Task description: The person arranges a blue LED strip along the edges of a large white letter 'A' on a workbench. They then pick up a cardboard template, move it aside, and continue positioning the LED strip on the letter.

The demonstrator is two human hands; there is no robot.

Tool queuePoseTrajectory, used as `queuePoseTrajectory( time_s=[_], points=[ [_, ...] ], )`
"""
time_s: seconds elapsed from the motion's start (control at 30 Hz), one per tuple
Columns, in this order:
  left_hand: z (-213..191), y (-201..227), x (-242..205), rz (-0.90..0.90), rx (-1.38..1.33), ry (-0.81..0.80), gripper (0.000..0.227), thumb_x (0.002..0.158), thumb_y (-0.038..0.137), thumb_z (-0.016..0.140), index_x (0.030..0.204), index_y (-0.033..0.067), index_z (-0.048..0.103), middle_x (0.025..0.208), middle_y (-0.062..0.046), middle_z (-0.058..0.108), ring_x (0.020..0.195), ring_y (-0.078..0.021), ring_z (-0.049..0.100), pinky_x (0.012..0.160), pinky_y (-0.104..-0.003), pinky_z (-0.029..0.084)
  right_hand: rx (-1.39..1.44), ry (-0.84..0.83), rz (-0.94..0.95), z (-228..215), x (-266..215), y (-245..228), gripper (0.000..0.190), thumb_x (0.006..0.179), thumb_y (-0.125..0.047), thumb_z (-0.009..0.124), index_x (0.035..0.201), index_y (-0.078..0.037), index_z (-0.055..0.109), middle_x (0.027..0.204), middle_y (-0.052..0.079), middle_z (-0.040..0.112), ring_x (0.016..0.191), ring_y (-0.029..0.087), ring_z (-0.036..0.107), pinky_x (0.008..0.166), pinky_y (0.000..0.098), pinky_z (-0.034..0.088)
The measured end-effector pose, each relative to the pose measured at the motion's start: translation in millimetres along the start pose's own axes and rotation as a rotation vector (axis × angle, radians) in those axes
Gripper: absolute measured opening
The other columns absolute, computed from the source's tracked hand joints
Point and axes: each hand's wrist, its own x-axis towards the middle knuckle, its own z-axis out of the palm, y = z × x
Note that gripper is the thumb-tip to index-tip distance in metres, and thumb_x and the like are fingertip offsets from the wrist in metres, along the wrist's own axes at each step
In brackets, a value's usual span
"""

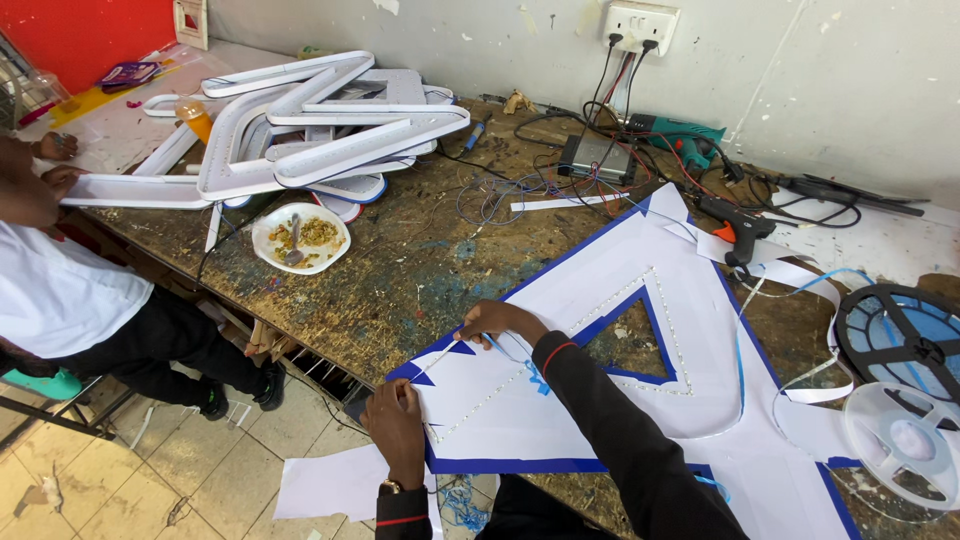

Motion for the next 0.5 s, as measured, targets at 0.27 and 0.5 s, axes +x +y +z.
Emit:
queuePoseTrajectory(
  time_s=[0.27, 0.5],
  points=[
    [-10, -20, 8, 0.164, -0.08, -0.067, 0.003, 0.101, 0.019, 0.08, 0.101, 0.0204, 0.078, 0.099, 0.002, 0.077, 0.099, -0.0275, 0.07, 0.093, -0.052, 0.054, 0.294, -0.011, 0.001, -17, -1, 16, 0.03, 0.097, -0.033, 0.092, 0.094, -0.005, 0.081, 0.08, 0.008, 0.078, 0.065, 0.017, 0.071, 0.07, 0.0358, 0.064],
    [-22, -29, 16, 0.316, -0.028, -0.081, 0.003, 0.1, 0.026, 0.082, 0.099, 0.0238, 0.08, 0.102, 0.006, 0.077, 0.1, -0.0274, 0.07, 0.093, -0.053, 0.054, 0.292, 0.024, -0.039, -28, -5, 27, 0.031, 0.101, -0.032, 0.089, 0.095, -0.003, 0.083, 0.081, 0.012, 0.081, 0.063, 0.019, 0.075, 0.068, 0.0355, 0.067]
  ],
)
